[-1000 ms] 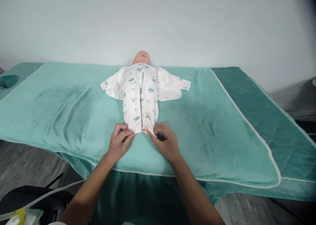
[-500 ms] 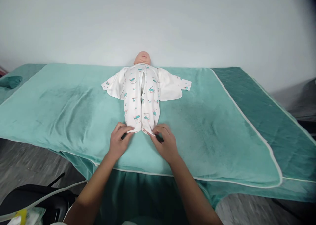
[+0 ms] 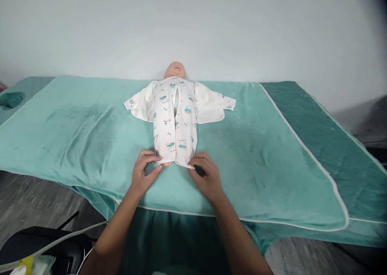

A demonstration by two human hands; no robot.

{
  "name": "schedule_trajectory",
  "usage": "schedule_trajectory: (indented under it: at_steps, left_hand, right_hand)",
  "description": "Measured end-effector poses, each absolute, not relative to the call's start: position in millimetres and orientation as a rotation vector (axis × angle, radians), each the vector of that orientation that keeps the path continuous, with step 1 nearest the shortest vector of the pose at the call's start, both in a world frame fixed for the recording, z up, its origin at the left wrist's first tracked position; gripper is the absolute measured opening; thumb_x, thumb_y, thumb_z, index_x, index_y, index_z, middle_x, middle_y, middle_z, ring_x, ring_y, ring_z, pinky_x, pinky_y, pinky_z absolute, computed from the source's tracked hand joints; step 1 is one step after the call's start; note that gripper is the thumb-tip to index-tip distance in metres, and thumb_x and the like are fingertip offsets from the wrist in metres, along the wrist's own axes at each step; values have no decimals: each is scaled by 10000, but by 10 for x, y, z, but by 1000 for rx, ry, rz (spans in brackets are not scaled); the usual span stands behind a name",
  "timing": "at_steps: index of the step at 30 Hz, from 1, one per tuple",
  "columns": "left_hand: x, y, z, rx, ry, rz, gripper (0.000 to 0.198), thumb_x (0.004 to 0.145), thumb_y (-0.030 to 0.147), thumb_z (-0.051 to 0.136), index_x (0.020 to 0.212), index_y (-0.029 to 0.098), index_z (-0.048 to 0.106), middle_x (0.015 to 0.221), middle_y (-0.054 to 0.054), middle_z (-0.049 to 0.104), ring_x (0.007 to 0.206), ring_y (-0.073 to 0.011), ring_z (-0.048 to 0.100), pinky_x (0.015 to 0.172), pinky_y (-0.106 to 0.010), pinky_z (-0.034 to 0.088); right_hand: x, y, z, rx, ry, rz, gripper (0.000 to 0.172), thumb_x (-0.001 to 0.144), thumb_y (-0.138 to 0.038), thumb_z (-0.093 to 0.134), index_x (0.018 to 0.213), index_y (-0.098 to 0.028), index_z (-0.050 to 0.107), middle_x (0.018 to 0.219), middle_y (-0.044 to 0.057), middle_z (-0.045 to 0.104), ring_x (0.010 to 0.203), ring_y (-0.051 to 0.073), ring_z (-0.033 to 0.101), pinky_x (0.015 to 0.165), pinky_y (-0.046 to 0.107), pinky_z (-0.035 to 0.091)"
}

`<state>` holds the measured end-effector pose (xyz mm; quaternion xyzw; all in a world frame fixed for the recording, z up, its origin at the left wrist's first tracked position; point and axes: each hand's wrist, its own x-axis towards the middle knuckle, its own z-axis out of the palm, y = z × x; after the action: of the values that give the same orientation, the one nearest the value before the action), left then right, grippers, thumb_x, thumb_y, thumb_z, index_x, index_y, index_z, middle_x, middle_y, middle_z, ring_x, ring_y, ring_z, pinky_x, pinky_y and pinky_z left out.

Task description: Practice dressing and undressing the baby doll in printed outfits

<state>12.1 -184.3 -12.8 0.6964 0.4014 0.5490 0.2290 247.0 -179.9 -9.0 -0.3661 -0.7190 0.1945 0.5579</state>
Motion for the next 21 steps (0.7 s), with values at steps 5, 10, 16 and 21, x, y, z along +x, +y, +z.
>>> schedule_trajectory:
  at_steps: [5, 10, 16, 21]
  left_hand:
    - [95, -1759, -101, 1701, 1248, 1508, 166, 989, 295, 582, 1022, 240, 735, 942, -49, 638, 880, -173, 605, 760, -304, 482]
    - [52, -1144, -60, 1956, 1683, 1347, 214, 951, 182, 537, 1064, 234, 711, 1066, -77, 672, 1059, -250, 597, 938, -413, 502]
    - [67, -385, -1, 2395, 1908, 911, 275, 957, 149, 472, 1123, 205, 685, 1361, -149, 606, 1431, -360, 368, 1122, -561, 354]
    - [118, -248, 45, 2628, 1956, 739, 266, 956, 145, 446, 856, 193, 688, 1102, -155, 674, 1134, -351, 528, 913, -517, 396]
  right_hand:
    - [2544, -1838, -90, -877, -1635, 768, 140, 904, -221, 728, 813, -227, 622, 774, -10, 644, 736, 148, 609, 691, 288, 484]
    - [2642, -1532, -104, -1240, -1401, 681, 199, 995, -322, 572, 835, -230, 645, 746, 8, 679, 702, 173, 626, 694, 319, 511]
    - [2698, -607, -165, -1379, -1871, 89, 364, 920, -116, 456, 1209, -160, 674, 1325, 180, 652, 1301, 318, 530, 1131, 535, 432]
    - [2724, -287, -210, -1226, -2220, -45, 351, 986, -172, 448, 1244, -133, 683, 1308, 184, 654, 1324, 306, 504, 1175, 486, 388]
